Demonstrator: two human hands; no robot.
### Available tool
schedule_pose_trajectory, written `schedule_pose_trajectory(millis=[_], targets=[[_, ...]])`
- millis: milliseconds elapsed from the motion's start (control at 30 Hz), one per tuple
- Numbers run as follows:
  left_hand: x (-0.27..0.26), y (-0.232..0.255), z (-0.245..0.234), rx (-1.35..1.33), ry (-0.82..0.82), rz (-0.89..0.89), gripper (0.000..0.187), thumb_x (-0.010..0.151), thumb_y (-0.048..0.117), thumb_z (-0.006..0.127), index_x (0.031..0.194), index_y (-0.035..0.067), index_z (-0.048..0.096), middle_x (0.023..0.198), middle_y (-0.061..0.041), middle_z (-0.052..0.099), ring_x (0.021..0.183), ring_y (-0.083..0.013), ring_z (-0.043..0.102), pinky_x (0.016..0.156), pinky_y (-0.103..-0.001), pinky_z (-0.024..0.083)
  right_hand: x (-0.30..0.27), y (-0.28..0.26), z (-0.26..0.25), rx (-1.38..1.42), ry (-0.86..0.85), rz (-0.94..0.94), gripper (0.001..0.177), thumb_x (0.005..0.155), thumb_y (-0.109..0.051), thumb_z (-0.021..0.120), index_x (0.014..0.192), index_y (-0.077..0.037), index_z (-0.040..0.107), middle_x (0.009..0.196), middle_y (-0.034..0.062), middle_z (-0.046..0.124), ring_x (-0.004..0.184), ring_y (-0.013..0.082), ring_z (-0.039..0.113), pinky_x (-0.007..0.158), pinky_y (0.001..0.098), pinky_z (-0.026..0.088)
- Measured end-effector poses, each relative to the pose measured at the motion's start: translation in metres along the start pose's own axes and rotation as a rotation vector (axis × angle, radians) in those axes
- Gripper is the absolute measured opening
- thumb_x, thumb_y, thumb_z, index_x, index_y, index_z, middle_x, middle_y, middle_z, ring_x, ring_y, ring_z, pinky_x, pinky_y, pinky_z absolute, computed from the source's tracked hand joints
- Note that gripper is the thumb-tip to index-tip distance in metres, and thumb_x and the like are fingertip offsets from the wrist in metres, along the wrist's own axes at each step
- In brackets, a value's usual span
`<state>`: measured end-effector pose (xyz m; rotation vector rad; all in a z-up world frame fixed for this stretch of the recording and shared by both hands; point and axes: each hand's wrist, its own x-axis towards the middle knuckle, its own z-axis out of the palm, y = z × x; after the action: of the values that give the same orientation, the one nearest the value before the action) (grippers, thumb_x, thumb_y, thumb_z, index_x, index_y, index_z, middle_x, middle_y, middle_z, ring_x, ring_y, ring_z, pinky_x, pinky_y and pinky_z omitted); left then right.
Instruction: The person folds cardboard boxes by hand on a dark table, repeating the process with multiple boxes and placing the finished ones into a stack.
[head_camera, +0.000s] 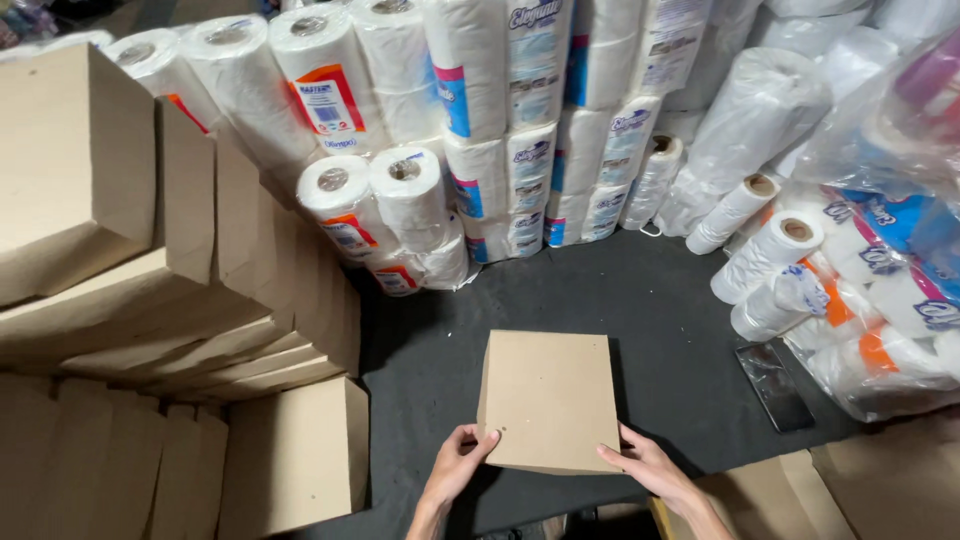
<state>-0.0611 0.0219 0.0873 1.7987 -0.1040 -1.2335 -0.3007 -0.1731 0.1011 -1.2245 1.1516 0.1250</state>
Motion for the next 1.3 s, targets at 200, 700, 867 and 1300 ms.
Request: schedule_pose_trajectory(millis=[200,700,867,1300], targets=[[-0.005,-0.044,-0.033,-0.344,0.033,0.115,0.055,0.077,0.013,0.087,0.128,0.010,0.065,0.128,-0.009,0.069,0.101,-0.0206,0.069,0.098,-0.034,0.057,0.022,0.016,0.015,-0.022,-0.177,-0.105,0.090,0.083,-0.024,0.080,0.162,-0.025,0.036,0.164,-0.0046,0.050,0.145,0.0241,0.054,0.120,0.0373,0.042],[-0.048,-0.163,-0.095,-1.211,0.630,0.236,0.056,0.076,0.000,0.080,0.117,0.000,0.041,0.085,-0.015,0.054,0.083,-0.0313,0.059,0.090,-0.061,0.055,0.040,0.025,0.142,-0.022,-0.575,-0.519,0.084,0.087,-0.013,0.080,0.159,-0.014,0.036,0.158,0.0024,0.046,0.121,0.0216,0.070,0.105,0.0350,0.062],[-0.059,-0.146,-0.142,-1.203,0.827,0.271,0.050,0.082,0.024,0.079,0.126,0.009,0.060,0.126,-0.019,0.071,0.102,-0.0304,0.067,0.073,-0.038,0.055,0.032,0.022,0.147,-0.239,-0.660,-0.550,0.070,0.089,-0.023,0.078,0.153,-0.016,0.050,0.147,0.0022,0.058,0.116,0.0197,0.077,0.101,0.0314,0.062],[-0.042,-0.093,-0.113,-1.040,0.957,0.079,0.060,0.085,0.048,0.077,0.107,0.016,0.032,0.071,-0.001,0.030,0.057,-0.0083,0.033,0.059,-0.033,0.050,0.032,0.042,0.115,-0.334,-0.471,-0.293,0.044,0.089,-0.023,0.075,0.133,-0.019,0.073,0.126,0.0003,0.079,0.104,0.0097,0.080,0.098,0.0253,0.058]])
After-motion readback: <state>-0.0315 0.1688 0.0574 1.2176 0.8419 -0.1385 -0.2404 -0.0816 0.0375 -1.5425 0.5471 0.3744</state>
